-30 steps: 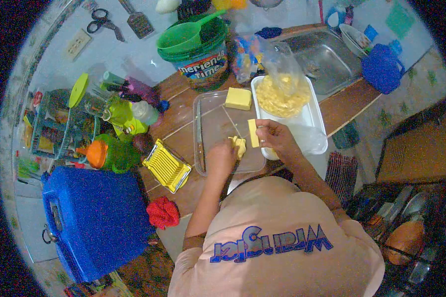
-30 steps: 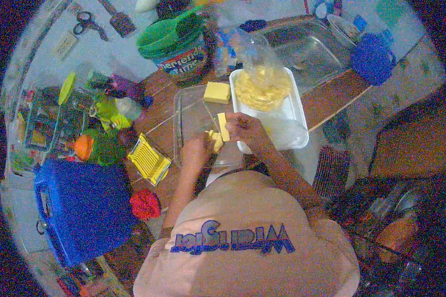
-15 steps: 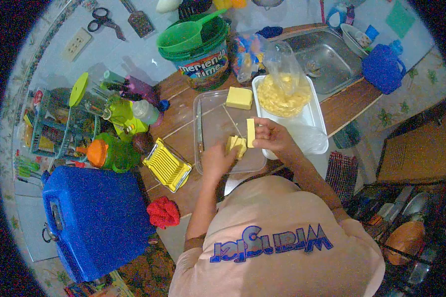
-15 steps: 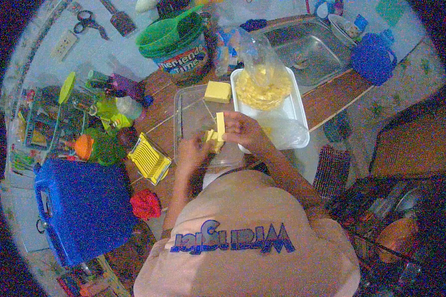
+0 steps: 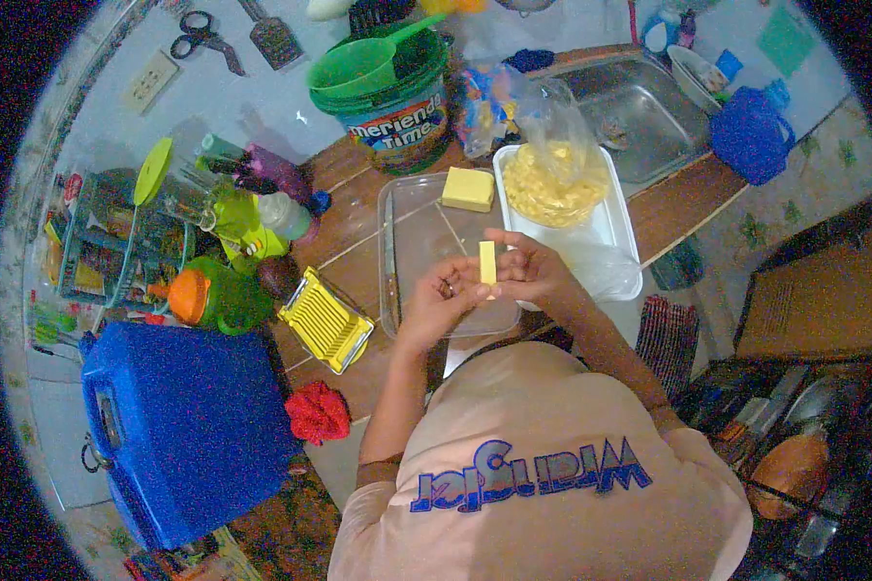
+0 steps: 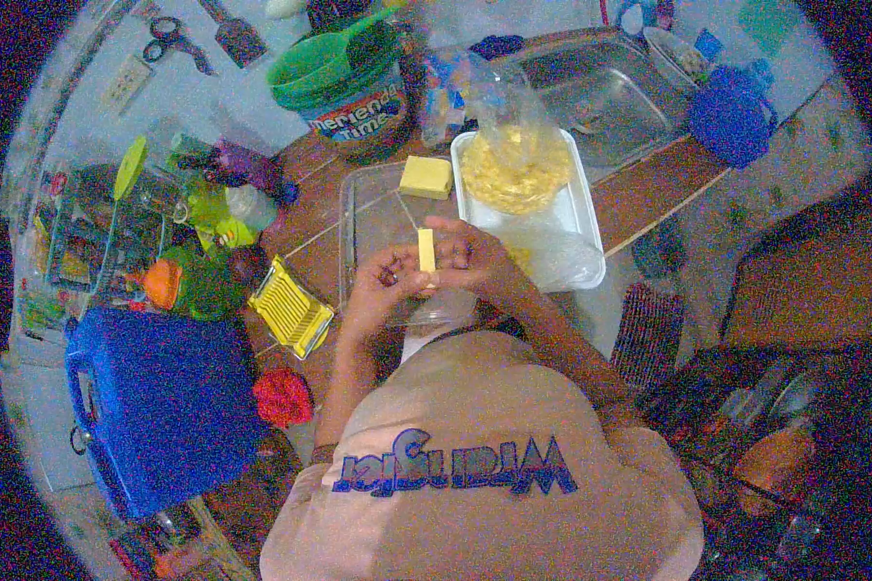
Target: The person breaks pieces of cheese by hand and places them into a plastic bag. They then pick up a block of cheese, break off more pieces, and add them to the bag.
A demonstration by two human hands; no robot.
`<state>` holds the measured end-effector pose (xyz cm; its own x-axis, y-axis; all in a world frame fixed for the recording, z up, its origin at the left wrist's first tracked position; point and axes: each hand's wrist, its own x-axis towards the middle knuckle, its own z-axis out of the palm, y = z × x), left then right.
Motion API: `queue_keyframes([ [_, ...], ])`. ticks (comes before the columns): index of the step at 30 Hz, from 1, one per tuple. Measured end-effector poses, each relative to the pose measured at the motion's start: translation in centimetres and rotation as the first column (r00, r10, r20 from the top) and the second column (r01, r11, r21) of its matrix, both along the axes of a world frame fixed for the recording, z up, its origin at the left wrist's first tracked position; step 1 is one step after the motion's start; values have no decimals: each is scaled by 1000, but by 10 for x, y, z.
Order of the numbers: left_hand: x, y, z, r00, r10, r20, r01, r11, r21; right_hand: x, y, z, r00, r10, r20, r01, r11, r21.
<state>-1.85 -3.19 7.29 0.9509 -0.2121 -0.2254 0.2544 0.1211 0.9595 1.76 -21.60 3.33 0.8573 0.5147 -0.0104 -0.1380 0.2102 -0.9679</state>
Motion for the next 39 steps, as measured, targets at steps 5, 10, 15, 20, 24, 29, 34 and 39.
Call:
queue_keyframes([
  [5,0,4,-4,1000,-16,-7,16,999,29,-3,1,20,991,61,-122,-40,985,167],
  [10,0,7,-3,998,-55,-28,56,998,16,-2,-1,12,991,99,-91,-81,979,185],
  [15,1,7,-8,997,-70,-10,70,997,-11,0,-2,9,995,98,20,-100,991,86],
  [20,3,7,-17,997,-68,-27,69,997,18,-2,1,16,992,6,-124,0,999,47],
  [24,5,-1,-4,990,25,-136,-29,999,-32,-2,2,6,990,2,-138,3,999,35],
  [29,8,2,-18,990,63,-127,-68,997,-41,-3,2,1,997,5,-75,-8,999,-38],
  [34,8,3,-15,988,37,-150,-50,995,-83,-4,0,8,987,9,-161,-16,999,-44],
  [39,11,5,-22,986,11,-168,-30,993,-114,-3,-5,11,988,18,-155,-31,996,-84],
])
